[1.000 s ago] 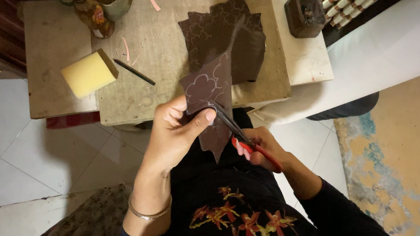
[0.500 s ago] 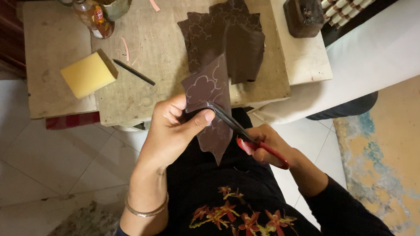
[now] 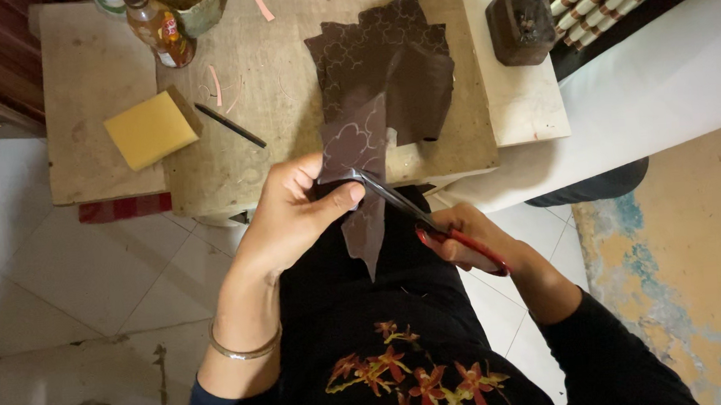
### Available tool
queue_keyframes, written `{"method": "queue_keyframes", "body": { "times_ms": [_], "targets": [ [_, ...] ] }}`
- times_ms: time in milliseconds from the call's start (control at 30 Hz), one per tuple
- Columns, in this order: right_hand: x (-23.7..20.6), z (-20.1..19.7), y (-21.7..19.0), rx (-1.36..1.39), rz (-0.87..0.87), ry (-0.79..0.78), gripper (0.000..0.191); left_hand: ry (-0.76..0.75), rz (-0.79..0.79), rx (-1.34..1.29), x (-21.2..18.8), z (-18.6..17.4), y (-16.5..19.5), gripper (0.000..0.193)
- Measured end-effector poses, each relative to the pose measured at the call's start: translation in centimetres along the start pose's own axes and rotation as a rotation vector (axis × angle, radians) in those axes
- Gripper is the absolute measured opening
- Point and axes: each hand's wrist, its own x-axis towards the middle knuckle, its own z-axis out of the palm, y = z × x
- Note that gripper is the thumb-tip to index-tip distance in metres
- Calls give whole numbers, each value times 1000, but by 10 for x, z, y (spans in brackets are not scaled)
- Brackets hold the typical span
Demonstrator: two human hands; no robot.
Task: The person uses red-handled scissors to cut cloud-shaped pieces from a brown patterned fabric sheet. They repeatedly cut along drawn outlines, separate the shapes, and place them on the table.
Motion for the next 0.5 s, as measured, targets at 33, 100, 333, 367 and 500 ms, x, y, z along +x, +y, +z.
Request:
{"method": "queue_keyframes", "body": {
  "times_ms": [33,100,333,367,500],
  "targets": [
    [0,-2,-1,32,-41,-22,79,8,-4,18,1,-1,-2,18],
    [1,-4,-2,96,-123,-65,78,24,-12,54,5,-3,-7,18],
    [2,3,-4,-28,-179,20,77,117,25,-62,8,3,-27,17],
    [1,6,-3,-29,-234,26,78,109,40,-21,7,4,-27,14],
    [-3,14,-3,-28,-267,46,80,87,49,7,1,9,-23,12]
  ]
}}
